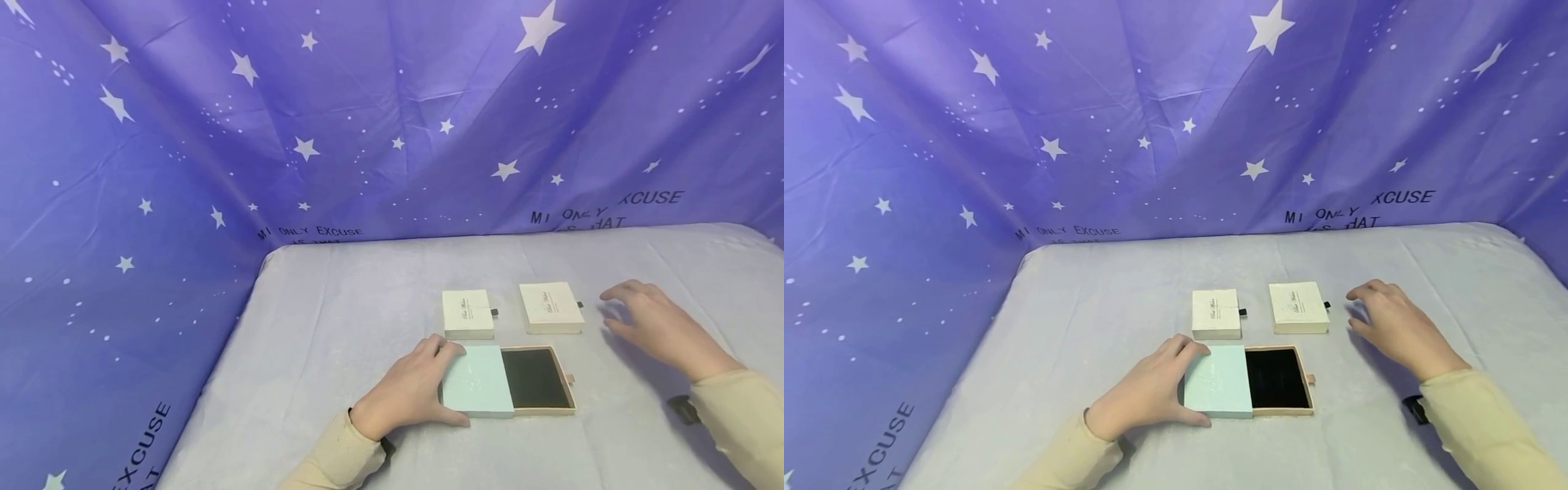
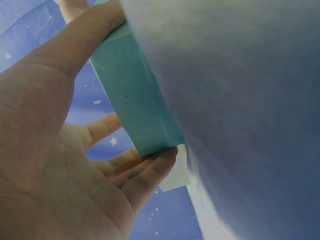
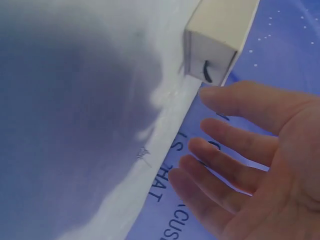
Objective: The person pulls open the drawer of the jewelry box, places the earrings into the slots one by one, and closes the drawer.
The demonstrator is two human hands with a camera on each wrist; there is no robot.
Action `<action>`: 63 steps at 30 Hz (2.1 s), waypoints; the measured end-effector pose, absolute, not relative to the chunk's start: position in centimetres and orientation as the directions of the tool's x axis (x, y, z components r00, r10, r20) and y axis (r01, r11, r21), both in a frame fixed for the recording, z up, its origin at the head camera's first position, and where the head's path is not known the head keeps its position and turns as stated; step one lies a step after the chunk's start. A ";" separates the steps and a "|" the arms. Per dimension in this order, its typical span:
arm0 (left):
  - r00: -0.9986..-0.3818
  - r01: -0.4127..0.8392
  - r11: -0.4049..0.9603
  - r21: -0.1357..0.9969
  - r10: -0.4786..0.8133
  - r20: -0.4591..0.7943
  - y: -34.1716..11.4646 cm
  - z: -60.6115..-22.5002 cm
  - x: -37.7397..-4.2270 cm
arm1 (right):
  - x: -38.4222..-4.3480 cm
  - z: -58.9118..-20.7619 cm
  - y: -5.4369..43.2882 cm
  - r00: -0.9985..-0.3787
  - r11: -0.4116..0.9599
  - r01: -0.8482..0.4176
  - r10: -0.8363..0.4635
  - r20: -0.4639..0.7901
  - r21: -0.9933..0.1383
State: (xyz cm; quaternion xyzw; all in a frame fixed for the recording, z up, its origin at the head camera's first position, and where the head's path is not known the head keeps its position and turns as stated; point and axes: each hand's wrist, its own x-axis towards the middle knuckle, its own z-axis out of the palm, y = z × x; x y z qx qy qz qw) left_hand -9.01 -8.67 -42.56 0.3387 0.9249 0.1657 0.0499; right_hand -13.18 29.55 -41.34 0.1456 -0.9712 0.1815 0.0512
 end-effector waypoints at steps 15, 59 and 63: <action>-0.767 0.608 0.717 0.341 0.642 0.018 -8.7 -42.6 -9.0 | -15.1 -42.7 30.7 -0.956 0.910 -0.295 -0.282 0.086 -0.292; -0.759 0.618 0.706 0.345 0.650 0.031 -8.8 -42.5 -9.1 | -15.6 -42.5 32.4 -0.982 0.896 -0.187 -0.172 0.073 -0.403; -0.759 0.618 0.706 0.346 0.650 0.030 -8.8 -42.5 -9.0 | -15.5 -42.6 32.4 -0.979 0.894 -0.204 -0.183 0.090 -0.399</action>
